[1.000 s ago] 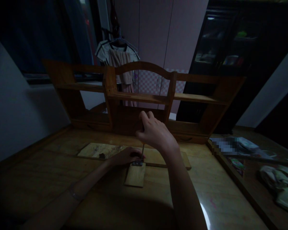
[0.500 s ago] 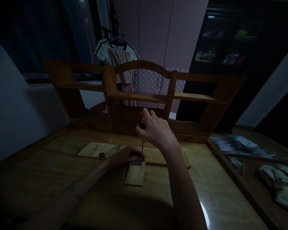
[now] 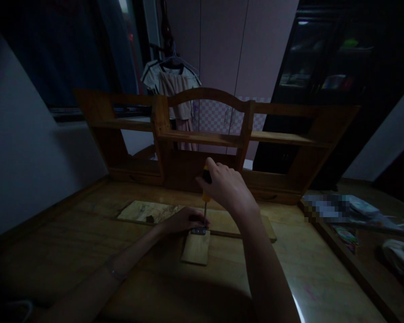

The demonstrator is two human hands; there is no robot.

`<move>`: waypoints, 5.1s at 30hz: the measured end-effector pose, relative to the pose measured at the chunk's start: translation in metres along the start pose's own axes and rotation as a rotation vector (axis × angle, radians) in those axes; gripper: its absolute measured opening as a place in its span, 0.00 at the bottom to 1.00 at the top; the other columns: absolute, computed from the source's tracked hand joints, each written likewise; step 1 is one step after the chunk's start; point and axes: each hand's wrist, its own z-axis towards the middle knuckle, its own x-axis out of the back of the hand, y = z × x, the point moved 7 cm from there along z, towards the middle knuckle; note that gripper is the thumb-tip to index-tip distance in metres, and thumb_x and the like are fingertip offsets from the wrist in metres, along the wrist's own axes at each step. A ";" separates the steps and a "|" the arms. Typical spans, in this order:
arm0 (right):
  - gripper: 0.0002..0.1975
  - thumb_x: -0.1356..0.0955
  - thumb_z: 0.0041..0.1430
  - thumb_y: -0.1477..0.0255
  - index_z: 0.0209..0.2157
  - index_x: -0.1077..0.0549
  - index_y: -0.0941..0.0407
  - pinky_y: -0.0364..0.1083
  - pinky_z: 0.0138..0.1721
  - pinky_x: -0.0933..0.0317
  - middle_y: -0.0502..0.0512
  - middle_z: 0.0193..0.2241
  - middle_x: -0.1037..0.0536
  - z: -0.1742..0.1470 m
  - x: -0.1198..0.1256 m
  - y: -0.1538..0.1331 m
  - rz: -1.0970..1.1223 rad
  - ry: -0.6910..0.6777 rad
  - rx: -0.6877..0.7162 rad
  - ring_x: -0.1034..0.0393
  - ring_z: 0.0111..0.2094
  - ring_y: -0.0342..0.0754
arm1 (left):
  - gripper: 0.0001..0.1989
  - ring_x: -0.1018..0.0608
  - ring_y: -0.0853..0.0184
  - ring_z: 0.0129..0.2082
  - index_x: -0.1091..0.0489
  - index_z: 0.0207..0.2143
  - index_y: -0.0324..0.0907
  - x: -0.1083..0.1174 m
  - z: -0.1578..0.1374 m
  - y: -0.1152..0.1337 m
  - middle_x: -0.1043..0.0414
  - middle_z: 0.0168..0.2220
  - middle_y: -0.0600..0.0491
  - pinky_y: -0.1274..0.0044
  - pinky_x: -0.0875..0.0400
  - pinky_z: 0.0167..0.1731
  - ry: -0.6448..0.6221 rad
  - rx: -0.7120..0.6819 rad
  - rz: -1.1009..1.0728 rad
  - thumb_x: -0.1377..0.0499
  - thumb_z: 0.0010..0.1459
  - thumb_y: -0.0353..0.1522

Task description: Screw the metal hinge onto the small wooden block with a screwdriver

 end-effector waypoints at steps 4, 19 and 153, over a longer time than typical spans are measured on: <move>0.11 0.36 0.60 0.69 0.45 0.35 0.53 0.47 0.37 0.44 0.55 0.42 0.27 0.000 0.001 -0.004 0.017 -0.002 0.063 0.29 0.37 0.50 | 0.12 0.20 0.63 0.43 0.22 0.42 0.38 0.000 0.000 0.006 0.21 0.42 0.48 0.74 0.28 0.47 0.005 -0.014 0.023 0.38 0.57 0.33; 0.15 0.36 0.61 0.69 0.49 0.33 0.53 0.48 0.41 0.42 0.57 0.46 0.27 -0.001 0.002 -0.006 0.069 -0.002 0.079 0.28 0.41 0.51 | 0.12 0.20 0.63 0.44 0.23 0.44 0.39 0.000 -0.001 0.003 0.21 0.43 0.48 0.74 0.28 0.47 -0.008 -0.004 0.053 0.39 0.58 0.31; 0.15 0.34 0.54 0.77 0.44 0.31 0.53 0.51 0.41 0.37 0.56 0.40 0.29 -0.031 0.095 0.005 0.152 0.689 0.044 0.33 0.38 0.51 | 0.10 0.22 0.64 0.41 0.25 0.40 0.43 0.127 -0.050 0.052 0.23 0.40 0.52 0.74 0.29 0.45 0.906 -0.201 0.728 0.40 0.61 0.39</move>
